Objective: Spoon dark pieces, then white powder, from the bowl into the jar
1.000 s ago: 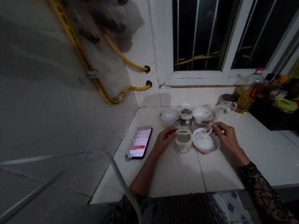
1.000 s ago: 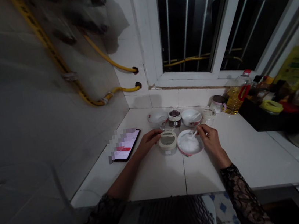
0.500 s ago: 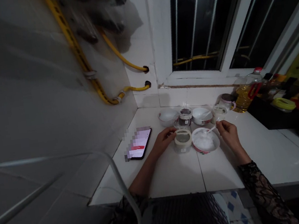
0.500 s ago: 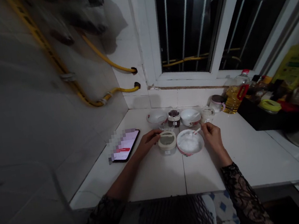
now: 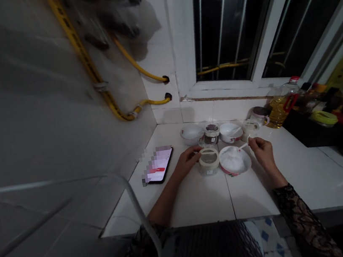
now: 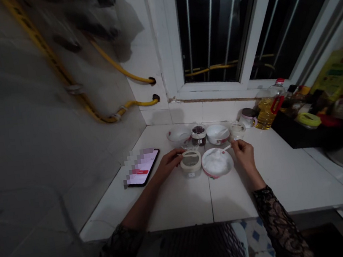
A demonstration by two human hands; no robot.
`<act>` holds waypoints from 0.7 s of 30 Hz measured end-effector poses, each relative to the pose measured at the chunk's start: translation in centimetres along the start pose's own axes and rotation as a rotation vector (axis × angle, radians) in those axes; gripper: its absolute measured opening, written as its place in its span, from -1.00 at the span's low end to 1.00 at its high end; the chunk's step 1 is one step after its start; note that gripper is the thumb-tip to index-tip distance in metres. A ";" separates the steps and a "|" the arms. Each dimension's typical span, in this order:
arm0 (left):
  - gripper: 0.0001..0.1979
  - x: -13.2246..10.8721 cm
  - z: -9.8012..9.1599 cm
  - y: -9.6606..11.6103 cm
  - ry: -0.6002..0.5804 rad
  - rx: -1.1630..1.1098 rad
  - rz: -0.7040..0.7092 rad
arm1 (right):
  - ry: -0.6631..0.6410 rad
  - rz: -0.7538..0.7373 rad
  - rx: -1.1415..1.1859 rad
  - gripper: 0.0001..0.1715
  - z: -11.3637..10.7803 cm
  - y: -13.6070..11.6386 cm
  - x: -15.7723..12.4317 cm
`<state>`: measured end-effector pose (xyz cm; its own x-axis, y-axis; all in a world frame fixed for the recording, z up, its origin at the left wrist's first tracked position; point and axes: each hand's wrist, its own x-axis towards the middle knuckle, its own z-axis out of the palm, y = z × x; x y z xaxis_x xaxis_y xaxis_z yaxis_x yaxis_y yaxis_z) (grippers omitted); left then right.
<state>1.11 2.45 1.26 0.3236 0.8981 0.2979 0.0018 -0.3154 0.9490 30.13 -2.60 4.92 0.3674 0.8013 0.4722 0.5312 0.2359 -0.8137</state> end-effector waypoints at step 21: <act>-0.62 0.1 0.1 -0.2 -0.012 -0.015 0.002 | -0.045 0.091 0.235 -0.42 2.9 -2.7 -0.3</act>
<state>1.22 2.53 1.09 0.3350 0.8936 0.2988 -0.0134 -0.3126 0.9498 26.37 -1.85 6.03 0.3681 0.8475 0.3824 0.3038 0.2791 -0.9109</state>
